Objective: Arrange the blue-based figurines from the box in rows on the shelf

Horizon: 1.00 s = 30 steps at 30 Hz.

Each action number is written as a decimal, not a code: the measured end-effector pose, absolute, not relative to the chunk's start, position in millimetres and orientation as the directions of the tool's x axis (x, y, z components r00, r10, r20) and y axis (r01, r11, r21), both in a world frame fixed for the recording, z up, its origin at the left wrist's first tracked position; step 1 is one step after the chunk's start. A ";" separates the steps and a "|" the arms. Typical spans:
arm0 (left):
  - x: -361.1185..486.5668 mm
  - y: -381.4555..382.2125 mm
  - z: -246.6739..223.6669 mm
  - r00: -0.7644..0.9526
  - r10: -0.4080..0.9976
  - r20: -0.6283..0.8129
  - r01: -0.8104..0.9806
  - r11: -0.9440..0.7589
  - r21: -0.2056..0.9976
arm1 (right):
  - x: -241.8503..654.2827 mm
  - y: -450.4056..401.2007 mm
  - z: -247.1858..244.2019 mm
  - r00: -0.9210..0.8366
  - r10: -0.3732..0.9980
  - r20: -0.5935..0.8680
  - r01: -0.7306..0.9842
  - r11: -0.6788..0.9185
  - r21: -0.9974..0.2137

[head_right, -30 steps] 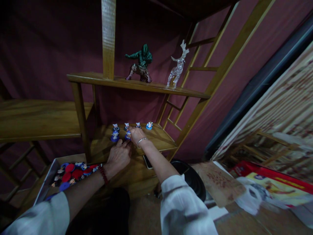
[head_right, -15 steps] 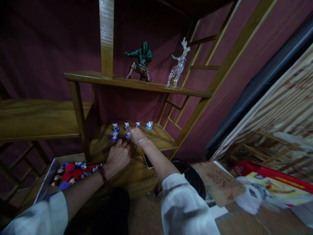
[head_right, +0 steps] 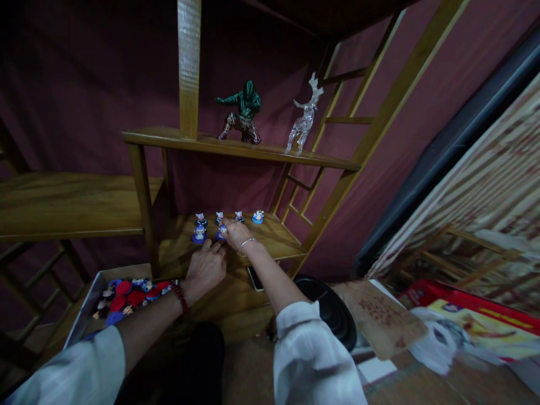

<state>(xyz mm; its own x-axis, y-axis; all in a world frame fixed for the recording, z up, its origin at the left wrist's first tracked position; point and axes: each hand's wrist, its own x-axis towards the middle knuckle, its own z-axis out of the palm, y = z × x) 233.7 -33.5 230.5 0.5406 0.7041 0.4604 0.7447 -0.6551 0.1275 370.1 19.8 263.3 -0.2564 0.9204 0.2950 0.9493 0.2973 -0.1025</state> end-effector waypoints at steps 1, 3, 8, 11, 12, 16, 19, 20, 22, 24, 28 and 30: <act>233.4 -33.8 230.6 0.538 0.705 0.462 0.746 -0.654 0.129 | 371.3 19.6 260.9 -0.252 0.916 0.312 0.946 0.301 -0.122; 233.0 -34.2 230.6 0.536 0.707 0.462 0.746 -0.652 0.133 | 373.7 18.8 255.9 -0.231 0.912 0.340 0.939 0.300 -0.166; 232.2 -34.3 228.7 0.544 0.687 0.482 0.734 -0.668 0.123 | 378.4 12.5 245.4 -0.155 0.912 0.380 0.922 0.271 -0.276; 232.1 -34.7 227.4 0.531 0.696 0.484 0.746 -0.655 0.125 | 379.7 7.5 241.3 -0.093 0.917 0.389 0.912 0.236 -0.337; 232.0 -35.0 227.3 0.527 0.699 0.483 0.749 -0.651 0.125 | 380.0 6.3 240.1 -0.076 0.917 0.393 0.906 0.228 -0.357; 231.8 -36.5 228.6 0.523 0.706 0.478 0.755 -0.644 0.125 | 380.8 4.4 235.8 -0.066 0.919 0.389 0.895 0.227 -0.384; 231.8 -37.3 230.2 0.528 0.710 0.466 0.757 -0.642 0.122 | 380.9 4.5 233.0 -0.077 0.920 0.384 0.902 0.228 -0.366; 231.9 -37.4 230.6 0.532 0.709 0.463 0.756 -0.644 0.119 | 380.8 4.7 232.2 -0.076 0.920 0.386 0.905 0.226 -0.361; 232.1 -37.4 230.7 0.539 0.707 0.458 0.754 -0.647 0.112 | 380.6 5.1 230.6 -0.068 0.917 0.393 0.908 0.220 -0.357; 232.4 -37.3 230.5 0.542 0.706 0.457 0.753 -0.649 0.110 | 380.4 5.8 229.1 -0.060 0.912 0.406 0.904 0.222 -0.366; 232.7 -36.9 229.9 0.539 0.707 0.458 0.751 -0.650 0.119 | 380.2 7.4 226.2 -0.056 0.896 0.441 0.876 0.256 -0.408; 233.0 -36.7 229.9 0.537 0.705 0.465 0.749 -0.651 0.123 | 380.0 7.7 225.3 -0.047 0.891 0.451 0.866 0.261 -0.426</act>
